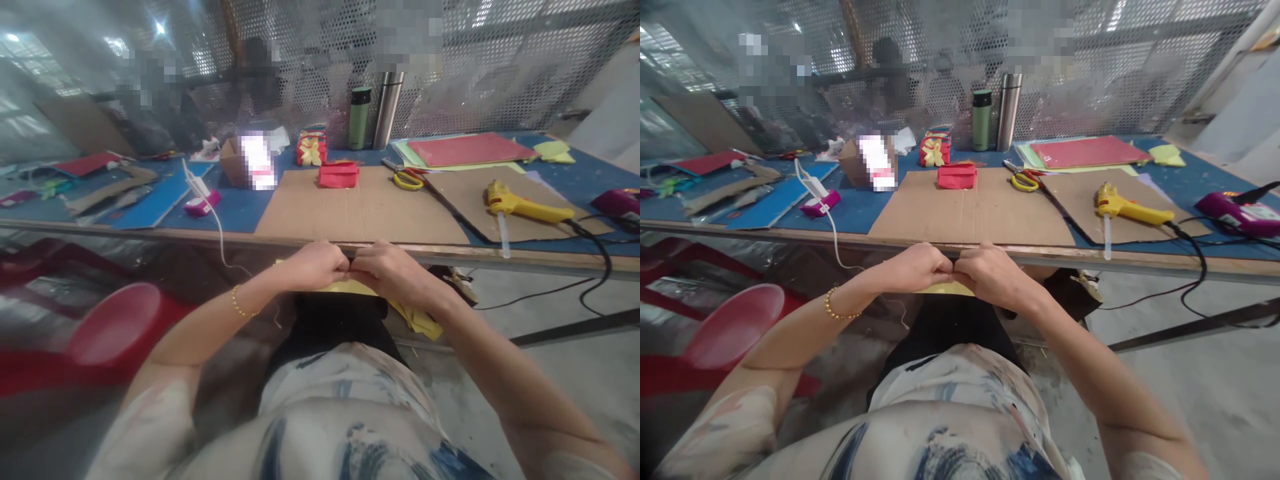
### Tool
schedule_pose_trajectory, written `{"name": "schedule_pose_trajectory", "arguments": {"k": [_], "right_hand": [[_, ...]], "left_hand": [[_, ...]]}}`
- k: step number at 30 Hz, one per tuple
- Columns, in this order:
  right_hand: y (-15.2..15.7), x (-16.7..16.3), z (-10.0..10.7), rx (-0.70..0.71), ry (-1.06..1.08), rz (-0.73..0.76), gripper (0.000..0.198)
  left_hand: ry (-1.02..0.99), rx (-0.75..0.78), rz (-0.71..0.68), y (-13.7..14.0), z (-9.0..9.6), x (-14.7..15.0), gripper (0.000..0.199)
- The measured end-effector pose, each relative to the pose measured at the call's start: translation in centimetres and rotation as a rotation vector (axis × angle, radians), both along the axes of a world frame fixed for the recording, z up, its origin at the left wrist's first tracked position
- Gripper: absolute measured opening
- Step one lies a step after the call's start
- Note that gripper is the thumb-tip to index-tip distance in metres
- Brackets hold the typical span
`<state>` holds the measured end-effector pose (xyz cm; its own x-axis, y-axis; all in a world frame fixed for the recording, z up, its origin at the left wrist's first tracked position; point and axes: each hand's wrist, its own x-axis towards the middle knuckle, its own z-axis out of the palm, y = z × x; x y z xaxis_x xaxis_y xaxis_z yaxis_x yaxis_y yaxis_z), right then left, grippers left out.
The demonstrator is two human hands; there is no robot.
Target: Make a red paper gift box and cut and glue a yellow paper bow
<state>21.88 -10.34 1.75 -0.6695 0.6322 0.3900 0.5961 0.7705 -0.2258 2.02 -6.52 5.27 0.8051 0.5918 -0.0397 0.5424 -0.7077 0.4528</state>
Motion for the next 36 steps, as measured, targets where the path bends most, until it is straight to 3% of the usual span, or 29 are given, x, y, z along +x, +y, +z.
{"name": "schedule_pose_trajectory", "arguments": {"k": [6, 9, 11, 13, 16, 18, 20, 23, 26, 30, 36], "right_hand": [[-0.2, -0.3, -0.9, -0.064, 0.132, 0.001, 0.032], [-0.3, 0.0, -0.7, -0.181, 0.307, -0.04, 0.031], [-0.4, 0.5, -0.8, -0.284, 0.417, -0.082, 0.029], [-0.3, 0.9, -1.3, -0.372, 0.51, -0.139, 0.03], [-0.3, 1.1, -2.3, -0.444, 0.662, -0.222, 0.034], [-0.4, 0.7, -3.0, -0.443, 0.769, -0.252, 0.035], [-0.6, 0.0, -3.6, -0.422, 0.842, -0.276, 0.035], [-1.4, -1.5, -4.6, -0.415, 0.897, -0.295, 0.036], [-2.6, -2.8, -5.6, -0.426, 0.916, -0.291, 0.038], [-4.2, -4.3, -6.4, -0.411, 0.915, -0.303, 0.039], [-6.2, -5.7, -6.6, -0.344, 0.932, -0.32, 0.04]], "left_hand": [[0.093, 0.14, -0.058, 0.4, 1.4, -0.3, 0.025], [0.081, 0.271, -0.027, 0.4, 3.1, -1.5, 0.024], [0.029, 0.423, 0.089, 0.4, 4.0, -3.0, 0.025], [-0.131, 0.599, 0.302, 0.1, 4.1, -4.6, 0.025], [-0.562, 0.766, 0.659, -0.7, 2.1, -5.9, 0.022], [-0.86, 0.616, 0.779, -1.7, -0.3, -5.5, 0.027], [-1.108, 0.227, 0.85, -3.0, -2.8, -4.0, 0.043], [-1.234, -0.471, 0.623, -4.9, -5.1, -1.0, 0.061], [-1.384, -0.82, 0.527, -6.1, -5.1, 1.2, 0.055], [-1.573, -0.895, 0.56, -6.5, -4.0, 1.6, 0.046], [-1.586, -0.841, 0.613, -6.0, -2.6, 0.5, 0.045]]}}
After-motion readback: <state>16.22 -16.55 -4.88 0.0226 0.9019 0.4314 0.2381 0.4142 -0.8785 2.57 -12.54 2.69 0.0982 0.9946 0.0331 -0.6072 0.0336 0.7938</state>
